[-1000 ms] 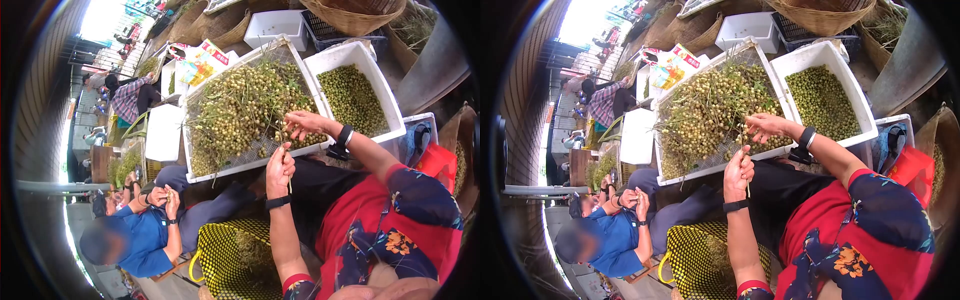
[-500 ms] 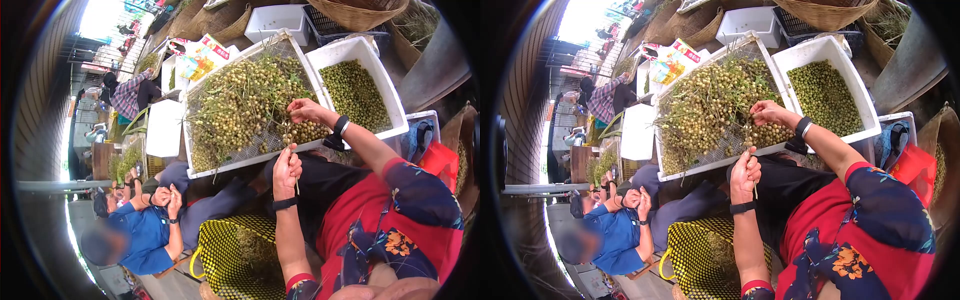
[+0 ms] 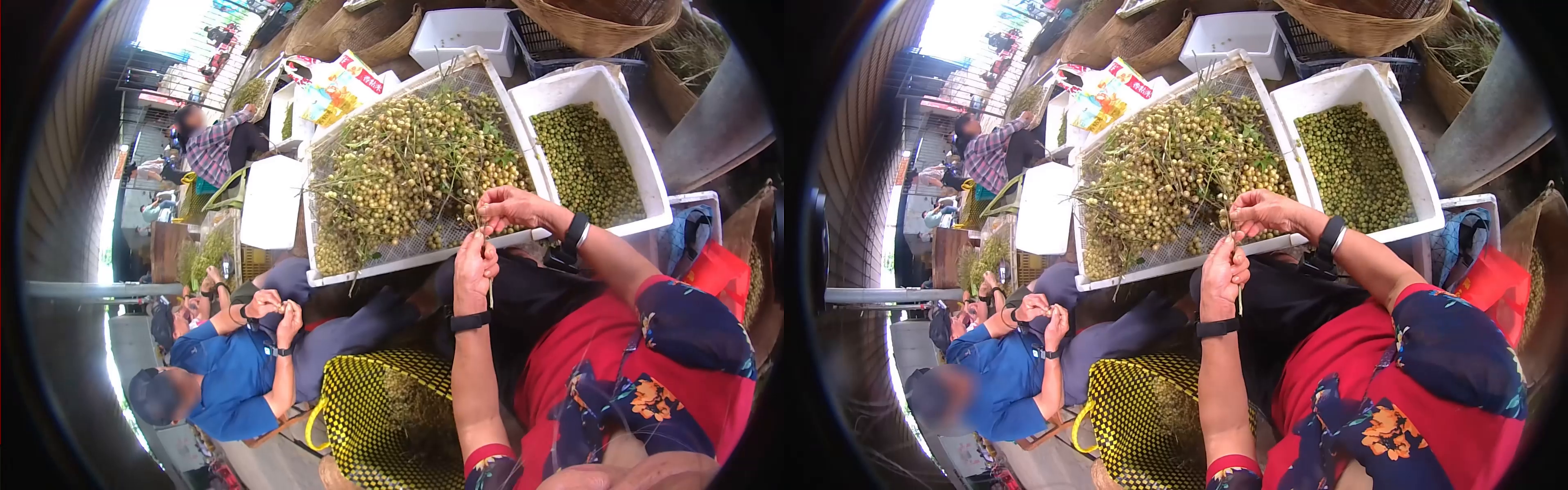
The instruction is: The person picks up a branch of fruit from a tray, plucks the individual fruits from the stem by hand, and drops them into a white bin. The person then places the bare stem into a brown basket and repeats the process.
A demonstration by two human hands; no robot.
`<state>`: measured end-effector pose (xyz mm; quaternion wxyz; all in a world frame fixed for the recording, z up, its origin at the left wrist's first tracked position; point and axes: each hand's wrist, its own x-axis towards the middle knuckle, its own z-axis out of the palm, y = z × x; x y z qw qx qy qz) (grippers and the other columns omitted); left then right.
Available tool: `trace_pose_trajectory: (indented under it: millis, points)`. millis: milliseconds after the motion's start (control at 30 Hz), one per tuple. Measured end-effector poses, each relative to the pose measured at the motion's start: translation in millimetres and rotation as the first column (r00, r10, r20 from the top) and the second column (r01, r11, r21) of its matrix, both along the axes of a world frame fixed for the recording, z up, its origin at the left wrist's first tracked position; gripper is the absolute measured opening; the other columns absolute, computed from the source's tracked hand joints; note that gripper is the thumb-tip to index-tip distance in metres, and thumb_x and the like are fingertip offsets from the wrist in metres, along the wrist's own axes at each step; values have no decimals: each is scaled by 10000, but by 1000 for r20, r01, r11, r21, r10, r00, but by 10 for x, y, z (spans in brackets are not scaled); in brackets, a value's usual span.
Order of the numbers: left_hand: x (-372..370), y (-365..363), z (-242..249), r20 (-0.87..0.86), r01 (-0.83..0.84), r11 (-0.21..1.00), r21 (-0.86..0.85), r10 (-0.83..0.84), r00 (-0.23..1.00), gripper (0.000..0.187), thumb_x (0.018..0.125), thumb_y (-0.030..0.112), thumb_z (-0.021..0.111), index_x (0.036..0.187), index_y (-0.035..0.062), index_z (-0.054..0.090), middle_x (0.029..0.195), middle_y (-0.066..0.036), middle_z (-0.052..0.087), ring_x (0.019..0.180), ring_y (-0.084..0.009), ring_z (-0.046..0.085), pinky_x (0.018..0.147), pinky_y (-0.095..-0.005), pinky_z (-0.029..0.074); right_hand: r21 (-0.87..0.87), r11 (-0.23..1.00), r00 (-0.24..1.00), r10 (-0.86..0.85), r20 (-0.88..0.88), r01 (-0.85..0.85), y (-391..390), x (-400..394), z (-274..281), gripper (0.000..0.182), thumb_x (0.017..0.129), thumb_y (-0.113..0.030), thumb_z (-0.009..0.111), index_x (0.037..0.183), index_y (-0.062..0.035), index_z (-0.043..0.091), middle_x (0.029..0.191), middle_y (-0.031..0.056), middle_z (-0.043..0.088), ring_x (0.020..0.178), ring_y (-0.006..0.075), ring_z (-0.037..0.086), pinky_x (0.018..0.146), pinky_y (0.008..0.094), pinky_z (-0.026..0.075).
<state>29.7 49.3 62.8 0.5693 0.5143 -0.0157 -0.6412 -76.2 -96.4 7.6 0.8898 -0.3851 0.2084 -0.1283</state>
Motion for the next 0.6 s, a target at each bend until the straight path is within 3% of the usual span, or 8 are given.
trace_pose_trajectory:
  millis: [233, 267, 333, 367, 400, 467, 533, 600]
  points:
    - [-13, 109, 89, -36, 42, 999, -15, -43, 998, 196, 1020, 216, 442, 1056, 64, 560, 587, 31, 398, 421, -36, 290, 355, -186, 244, 240, 969, 998, -52, -45, 61, -249, -30, -190, 111, 874, -111, 700, 931, -51, 625, 718, 0, 628, 589, 90, 623, 515, 205, 533]
    - [13, 145, 105, -87, 46, 998, -36, -49, 995, 203, 1022, 216, 436, 1057, 60, 560, 586, 32, 390, 422, -36, 286, 354, -185, 243, 184, 977, 992, -94, -82, 108, -311, -57, -195, 113, 881, -101, 685, 963, -45, 632, 753, 13, 637, 606, 94, 623, 530, 211, 536]
    - [79, 209, 115, -150, 29, 999, -38, -35, 988, 220, 1029, 208, 412, 1060, 49, 561, 576, 26, 376, 419, -42, 287, 347, -188, 241, -315, 946, 979, -130, -158, 75, -401, -83, -277, 134, 905, -118, 644, 1008, -33, 637, 796, 34, 645, 707, 139, 646, 620, 264, 548]
    - [129, 239, 88, -316, -11, 995, -96, -20, 949, 230, 1032, 216, 406, 1065, 60, 570, 570, 25, 380, 410, -43, 282, 343, -189, 236, -829, 550, 940, -325, -101, 101, -397, -96, -351, 156, 914, -142, 626, 1024, -31, 635, 832, 35, 643, 777, 156, 641, 673, 289, 539]
    - [171, 267, 71, -472, -61, 987, -146, -16, 881, 240, 1034, 224, 400, 1071, 70, 580, 565, 24, 385, 402, -43, 278, 339, -190, 231, -997, -72, 895, -442, 61, 32, -382, -97, -421, 181, 924, -165, 608, 1039, -28, 633, 869, 36, 641, 847, 173, 636, 726, 313, 530]
    - [160, 277, 172, -552, -112, 979, -172, -1, 834, 246, 1041, 182, 365, 1083, 26, 550, 550, 4, 376, 410, -55, 303, 335, -192, 245, -1000, -21, 883, -469, 14, 5, -346, -81, -413, 230, 930, -218, 602, 1073, -40, 634, 948, 35, 637, 949, 179, 603, 774, 324, 506]
    - [137, 268, 239, -630, -187, 948, -256, -17, 777, 249, 1036, 165, 358, 1096, 1, 535, 547, -3, 378, 406, -56, 313, 333, -190, 257, -645, 764, 991, -94, -95, 11, -287, -64, -354, 259, 941, -251, 598, 1113, -63, 638, 1064, 39, 615, 966, 146, 590, 761, 309, 511]
    - [90, 223, 263, -661, -206, 937, -282, -34, 750, 235, 1025, 138, 348, 1080, -20, 513, 548, -19, 399, 400, -60, 331, 331, -196, 264, -105, 994, 998, 39, 50, -33, -84, -72, -126, 361, 979, -341, 547, 1244, -97, 570, 1159, 27, 580, 960, 123, 601, 804, 297, 529]
